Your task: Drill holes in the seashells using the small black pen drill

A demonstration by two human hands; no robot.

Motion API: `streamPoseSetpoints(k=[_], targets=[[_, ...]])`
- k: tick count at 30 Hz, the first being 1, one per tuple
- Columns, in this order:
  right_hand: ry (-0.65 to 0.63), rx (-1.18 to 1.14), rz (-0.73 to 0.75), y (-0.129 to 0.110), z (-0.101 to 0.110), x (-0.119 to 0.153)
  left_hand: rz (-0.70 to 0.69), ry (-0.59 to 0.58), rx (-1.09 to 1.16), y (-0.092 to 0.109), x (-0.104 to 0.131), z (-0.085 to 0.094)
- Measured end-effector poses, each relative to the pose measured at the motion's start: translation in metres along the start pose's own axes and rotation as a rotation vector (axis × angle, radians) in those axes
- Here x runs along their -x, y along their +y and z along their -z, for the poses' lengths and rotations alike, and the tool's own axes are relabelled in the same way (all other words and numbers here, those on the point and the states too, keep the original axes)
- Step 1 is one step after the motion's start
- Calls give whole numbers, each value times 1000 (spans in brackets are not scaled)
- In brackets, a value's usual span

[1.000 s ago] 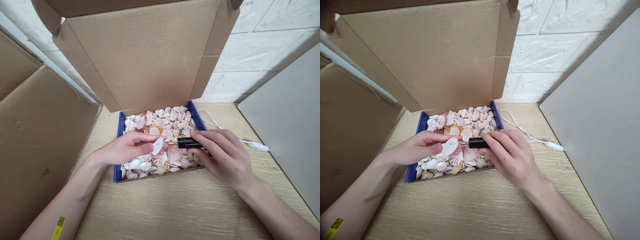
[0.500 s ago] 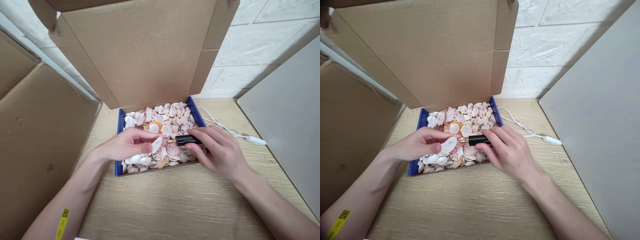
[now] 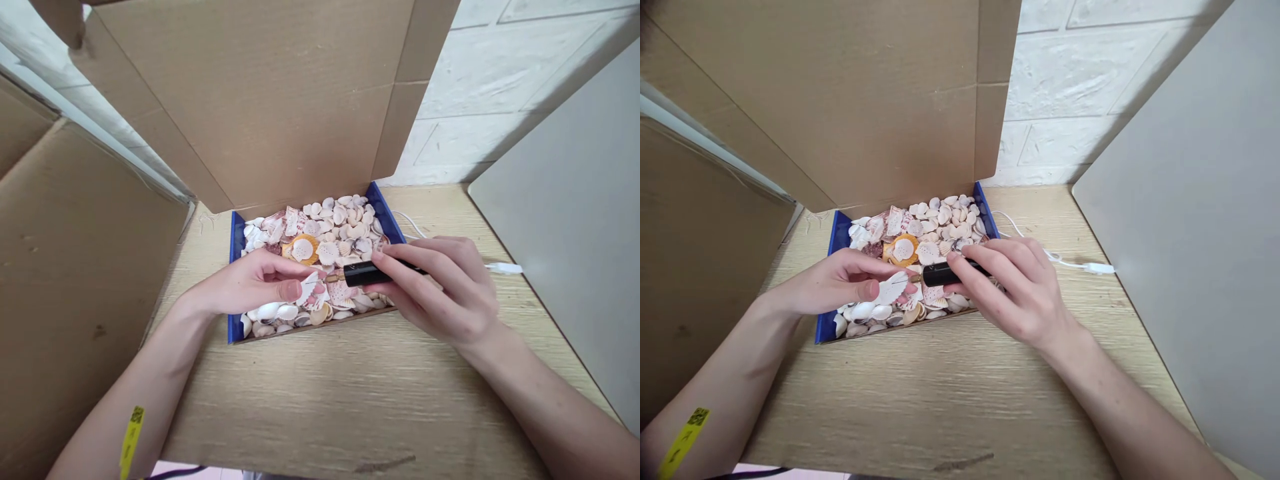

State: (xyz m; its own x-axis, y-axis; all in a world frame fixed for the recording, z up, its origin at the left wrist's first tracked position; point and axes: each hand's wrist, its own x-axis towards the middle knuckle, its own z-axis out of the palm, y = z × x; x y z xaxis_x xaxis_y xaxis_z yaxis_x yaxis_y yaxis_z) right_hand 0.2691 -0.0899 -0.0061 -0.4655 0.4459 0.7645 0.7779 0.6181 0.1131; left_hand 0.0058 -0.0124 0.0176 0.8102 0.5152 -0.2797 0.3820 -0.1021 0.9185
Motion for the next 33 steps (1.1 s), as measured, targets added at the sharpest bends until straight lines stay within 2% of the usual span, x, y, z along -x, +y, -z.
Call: streamPoseSetpoints(k=[5, 10, 13, 17, 21, 24, 27, 33], targets=[[-174, -137, -151, 0, -7, 3, -23, -8, 23, -4, 3, 4], [-257, -172, -220, -4, -9, 4, -43, 34, 57, -2, 3, 6], [-211, -126, -211, -4, -9, 5, 1, 100, 50, -1, 1, 3], [-96, -34, -119, 0, -6, 4, 50, 173, 44, -2, -3, -3], [-7, 18, -29, 0, -1, 0, 62, 151, 60, -1, -4, -6], [30, 30, -18, -1, 2, -2, 51, 141, 112, 1, -2, -5], [21, -9, -64, -1, 0, -1, 40, 133, 178, 0, 0, -2], [-130, -131, -203, -6, -7, 2, -19, 73, 213, -2, 2, 5]])
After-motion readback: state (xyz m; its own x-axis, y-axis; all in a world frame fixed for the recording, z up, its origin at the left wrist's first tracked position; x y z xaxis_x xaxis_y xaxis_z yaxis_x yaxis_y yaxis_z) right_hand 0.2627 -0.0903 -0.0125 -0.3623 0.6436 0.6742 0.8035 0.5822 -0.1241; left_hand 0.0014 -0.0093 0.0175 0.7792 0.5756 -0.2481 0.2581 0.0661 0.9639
